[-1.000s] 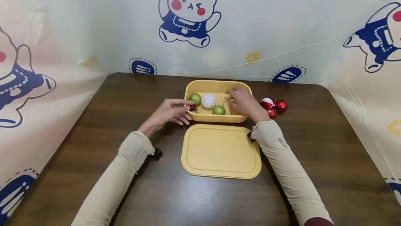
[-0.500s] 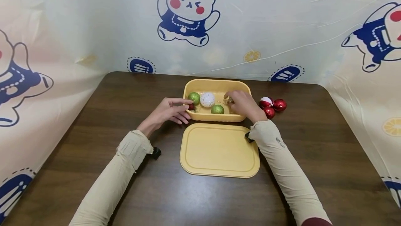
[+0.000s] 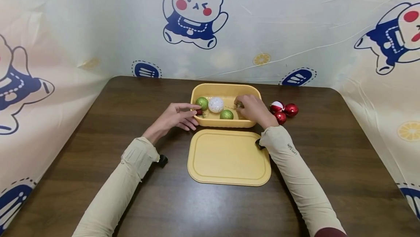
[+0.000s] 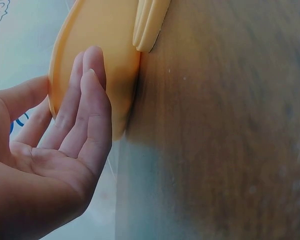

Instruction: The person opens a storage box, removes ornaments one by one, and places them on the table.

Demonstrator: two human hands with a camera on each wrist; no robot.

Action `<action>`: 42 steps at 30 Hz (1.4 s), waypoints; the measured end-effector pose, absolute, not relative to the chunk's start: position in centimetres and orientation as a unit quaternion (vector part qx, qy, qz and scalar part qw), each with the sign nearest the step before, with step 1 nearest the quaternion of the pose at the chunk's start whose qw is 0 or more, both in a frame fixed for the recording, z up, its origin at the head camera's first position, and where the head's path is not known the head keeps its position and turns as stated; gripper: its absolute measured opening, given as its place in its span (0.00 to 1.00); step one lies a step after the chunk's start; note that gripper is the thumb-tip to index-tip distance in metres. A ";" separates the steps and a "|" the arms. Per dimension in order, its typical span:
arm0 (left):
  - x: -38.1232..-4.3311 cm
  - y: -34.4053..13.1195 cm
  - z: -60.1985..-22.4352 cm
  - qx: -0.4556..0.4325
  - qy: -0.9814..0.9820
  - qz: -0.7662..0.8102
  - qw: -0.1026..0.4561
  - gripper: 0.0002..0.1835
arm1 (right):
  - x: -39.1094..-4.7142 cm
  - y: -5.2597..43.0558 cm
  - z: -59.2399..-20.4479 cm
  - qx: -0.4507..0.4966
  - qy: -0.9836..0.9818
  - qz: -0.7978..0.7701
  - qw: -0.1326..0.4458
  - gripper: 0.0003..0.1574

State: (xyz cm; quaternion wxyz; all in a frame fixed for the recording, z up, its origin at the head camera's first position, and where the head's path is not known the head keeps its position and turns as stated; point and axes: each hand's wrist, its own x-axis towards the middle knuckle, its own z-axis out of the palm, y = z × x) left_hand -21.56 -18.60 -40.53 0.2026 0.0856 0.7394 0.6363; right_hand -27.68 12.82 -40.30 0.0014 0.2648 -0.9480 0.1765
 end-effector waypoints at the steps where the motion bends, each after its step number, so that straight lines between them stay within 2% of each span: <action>1: -21.6 -18.6 -40.5 0.085 0.739 0.637 0.203 0.23 | -27.7 12.8 -40.3 0.264 -0.948 0.179 0.001 0.11; 10: -21.6 -18.7 -40.7 0.086 0.737 0.638 0.203 0.23 | -27.6 12.8 -40.1 0.257 -0.945 0.200 0.000 0.12; 24: -21.7 -18.9 -40.9 0.086 0.738 0.638 0.201 0.23 | -27.9 13.4 -39.1 0.282 -0.896 0.343 0.016 0.11; 42: -21.7 -19.0 -40.7 0.089 0.735 0.639 0.206 0.23 | -25.1 14.6 -35.5 0.253 -0.902 0.345 0.063 0.14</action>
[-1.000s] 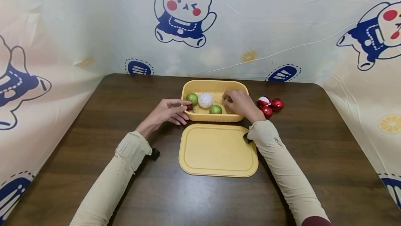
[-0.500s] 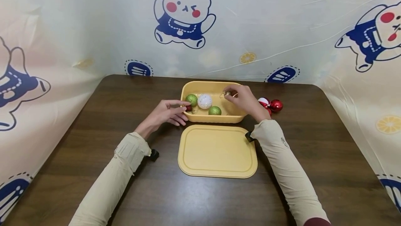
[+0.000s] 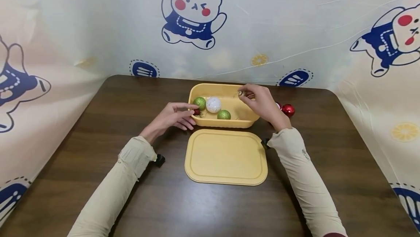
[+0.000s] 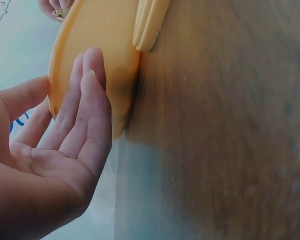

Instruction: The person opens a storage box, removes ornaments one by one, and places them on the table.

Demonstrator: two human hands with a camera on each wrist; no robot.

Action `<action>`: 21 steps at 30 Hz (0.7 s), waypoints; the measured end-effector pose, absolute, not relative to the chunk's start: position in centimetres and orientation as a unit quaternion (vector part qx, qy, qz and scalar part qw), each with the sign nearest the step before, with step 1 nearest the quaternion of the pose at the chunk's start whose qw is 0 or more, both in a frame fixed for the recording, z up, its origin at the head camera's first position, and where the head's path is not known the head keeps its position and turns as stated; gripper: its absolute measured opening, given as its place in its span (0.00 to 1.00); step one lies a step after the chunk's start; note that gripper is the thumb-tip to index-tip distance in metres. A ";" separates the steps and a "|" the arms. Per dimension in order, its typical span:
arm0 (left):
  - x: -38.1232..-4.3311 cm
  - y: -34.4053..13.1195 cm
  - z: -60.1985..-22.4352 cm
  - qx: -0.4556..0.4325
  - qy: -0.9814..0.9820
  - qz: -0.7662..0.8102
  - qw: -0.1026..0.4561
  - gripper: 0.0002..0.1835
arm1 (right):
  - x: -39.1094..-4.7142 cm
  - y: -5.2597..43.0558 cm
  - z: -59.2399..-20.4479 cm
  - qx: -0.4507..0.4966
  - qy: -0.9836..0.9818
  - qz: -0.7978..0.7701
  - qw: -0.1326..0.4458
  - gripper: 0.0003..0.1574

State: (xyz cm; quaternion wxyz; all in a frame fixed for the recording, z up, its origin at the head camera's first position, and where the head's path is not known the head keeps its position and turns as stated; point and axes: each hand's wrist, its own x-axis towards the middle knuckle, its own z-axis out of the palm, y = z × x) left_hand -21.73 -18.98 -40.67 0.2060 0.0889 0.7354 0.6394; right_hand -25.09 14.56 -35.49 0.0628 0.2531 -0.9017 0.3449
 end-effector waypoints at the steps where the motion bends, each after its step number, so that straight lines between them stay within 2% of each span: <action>1: -21.8 -18.9 -40.7 0.090 0.735 0.640 0.206 0.23 | -24.9 14.7 -35.4 0.252 -0.903 0.343 0.065 0.14; 21: -21.6 -18.7 -40.7 0.079 0.742 0.633 0.206 0.23 | -21.4 18.5 -34.8 0.262 -0.910 0.309 0.088 0.14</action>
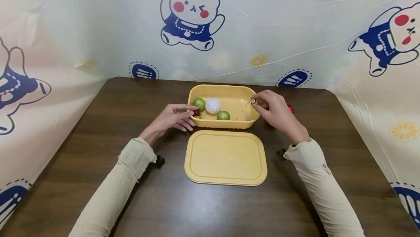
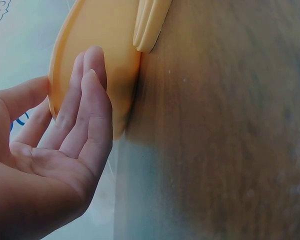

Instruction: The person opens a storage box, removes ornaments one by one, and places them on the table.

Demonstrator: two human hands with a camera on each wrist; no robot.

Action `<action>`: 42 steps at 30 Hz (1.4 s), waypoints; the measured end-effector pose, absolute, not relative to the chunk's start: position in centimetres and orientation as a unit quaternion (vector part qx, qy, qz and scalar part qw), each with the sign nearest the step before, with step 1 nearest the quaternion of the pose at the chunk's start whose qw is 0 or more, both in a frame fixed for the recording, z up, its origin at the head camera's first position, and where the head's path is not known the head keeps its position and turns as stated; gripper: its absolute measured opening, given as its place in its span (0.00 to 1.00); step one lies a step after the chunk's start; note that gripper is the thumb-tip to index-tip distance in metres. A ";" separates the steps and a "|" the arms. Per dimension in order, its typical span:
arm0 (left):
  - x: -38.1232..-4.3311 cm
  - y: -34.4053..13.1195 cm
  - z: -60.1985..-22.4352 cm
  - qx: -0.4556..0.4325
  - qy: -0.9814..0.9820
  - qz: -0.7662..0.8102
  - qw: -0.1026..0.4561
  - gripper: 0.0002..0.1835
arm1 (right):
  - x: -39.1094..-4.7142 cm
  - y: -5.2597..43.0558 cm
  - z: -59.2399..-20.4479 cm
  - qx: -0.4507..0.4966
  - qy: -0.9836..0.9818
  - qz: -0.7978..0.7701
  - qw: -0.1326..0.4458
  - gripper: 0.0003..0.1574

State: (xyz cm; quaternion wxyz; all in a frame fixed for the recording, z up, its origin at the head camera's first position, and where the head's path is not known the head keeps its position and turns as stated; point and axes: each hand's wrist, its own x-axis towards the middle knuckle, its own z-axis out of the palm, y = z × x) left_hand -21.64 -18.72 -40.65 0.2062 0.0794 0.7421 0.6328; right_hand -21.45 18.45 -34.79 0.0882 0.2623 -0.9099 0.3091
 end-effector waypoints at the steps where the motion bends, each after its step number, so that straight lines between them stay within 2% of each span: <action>1: -21.6 -18.7 -40.6 0.080 0.742 0.633 0.206 0.23 | -21.3 18.7 -34.8 0.262 -0.910 0.308 0.089 0.14; 13: -21.6 -18.8 -40.8 0.083 0.737 0.638 0.207 0.23 | -20.8 21.6 -34.6 0.251 -0.917 0.282 0.128 0.13; 25: -21.7 -18.6 -40.8 0.086 0.734 0.641 0.207 0.26 | -20.9 25.8 -34.9 0.185 -0.943 0.254 0.110 0.12; 42: -21.8 -18.6 -40.9 0.090 0.736 0.640 0.203 0.26 | -22.2 29.9 -36.4 0.162 -0.962 0.218 -0.004 0.10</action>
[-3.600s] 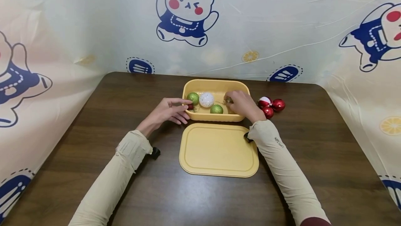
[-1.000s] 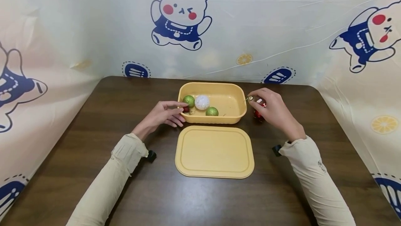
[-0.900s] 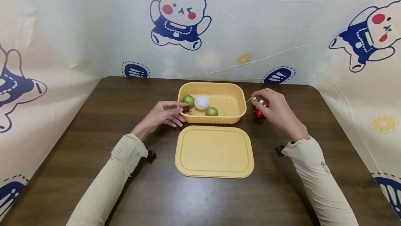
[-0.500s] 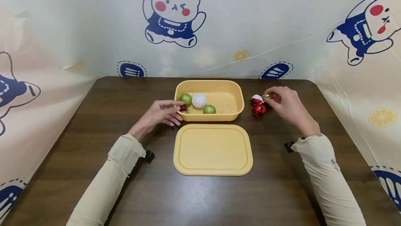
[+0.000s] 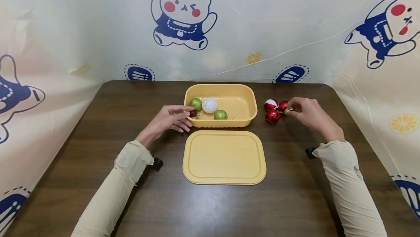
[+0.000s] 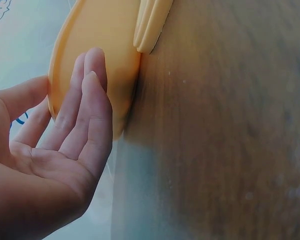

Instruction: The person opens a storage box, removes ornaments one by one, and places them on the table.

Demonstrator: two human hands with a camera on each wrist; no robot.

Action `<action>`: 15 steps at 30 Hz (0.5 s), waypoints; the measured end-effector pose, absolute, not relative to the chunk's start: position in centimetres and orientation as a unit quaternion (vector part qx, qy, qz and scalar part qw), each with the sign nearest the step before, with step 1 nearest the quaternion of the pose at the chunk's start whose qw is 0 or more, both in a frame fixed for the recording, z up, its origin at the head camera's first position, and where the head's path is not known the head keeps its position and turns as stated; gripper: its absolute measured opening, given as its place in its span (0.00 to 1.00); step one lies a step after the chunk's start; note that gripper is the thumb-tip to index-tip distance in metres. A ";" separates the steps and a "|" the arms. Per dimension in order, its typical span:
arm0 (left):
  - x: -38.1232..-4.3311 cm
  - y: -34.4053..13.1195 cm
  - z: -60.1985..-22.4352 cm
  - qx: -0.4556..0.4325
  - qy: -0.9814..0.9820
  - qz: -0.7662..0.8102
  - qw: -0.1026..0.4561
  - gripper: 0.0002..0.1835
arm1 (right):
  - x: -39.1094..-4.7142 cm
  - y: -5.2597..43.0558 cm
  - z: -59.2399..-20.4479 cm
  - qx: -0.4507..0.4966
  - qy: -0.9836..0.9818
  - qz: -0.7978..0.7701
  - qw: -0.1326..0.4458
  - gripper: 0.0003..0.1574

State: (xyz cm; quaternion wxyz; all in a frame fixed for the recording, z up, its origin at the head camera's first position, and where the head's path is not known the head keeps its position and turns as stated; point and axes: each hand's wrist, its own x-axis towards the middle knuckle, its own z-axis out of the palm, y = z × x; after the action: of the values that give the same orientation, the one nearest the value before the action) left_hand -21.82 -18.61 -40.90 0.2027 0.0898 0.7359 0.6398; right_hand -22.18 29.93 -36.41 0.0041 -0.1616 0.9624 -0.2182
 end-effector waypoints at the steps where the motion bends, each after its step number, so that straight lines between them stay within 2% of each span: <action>1: -21.8 -18.7 -40.9 0.089 0.736 0.640 0.203 0.26 | -22.3 29.9 -36.5 -0.162 0.963 -0.216 0.014 0.10; 5: -21.8 -18.8 -40.7 0.088 0.738 0.637 0.202 0.26 | -22.5 29.8 -37.0 -0.154 0.965 -0.207 0.047 0.10; 15: -21.8 -18.8 -40.7 0.087 0.743 0.631 0.204 0.25 | -23.0 29.1 -38.4 -0.154 0.965 -0.198 0.078 0.08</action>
State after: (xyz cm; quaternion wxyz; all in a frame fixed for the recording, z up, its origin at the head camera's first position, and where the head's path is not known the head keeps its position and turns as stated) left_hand -21.77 -18.77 -40.67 0.2037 0.0869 0.7433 0.6312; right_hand -23.00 29.09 -38.36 0.0780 -0.1542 0.9648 -0.1981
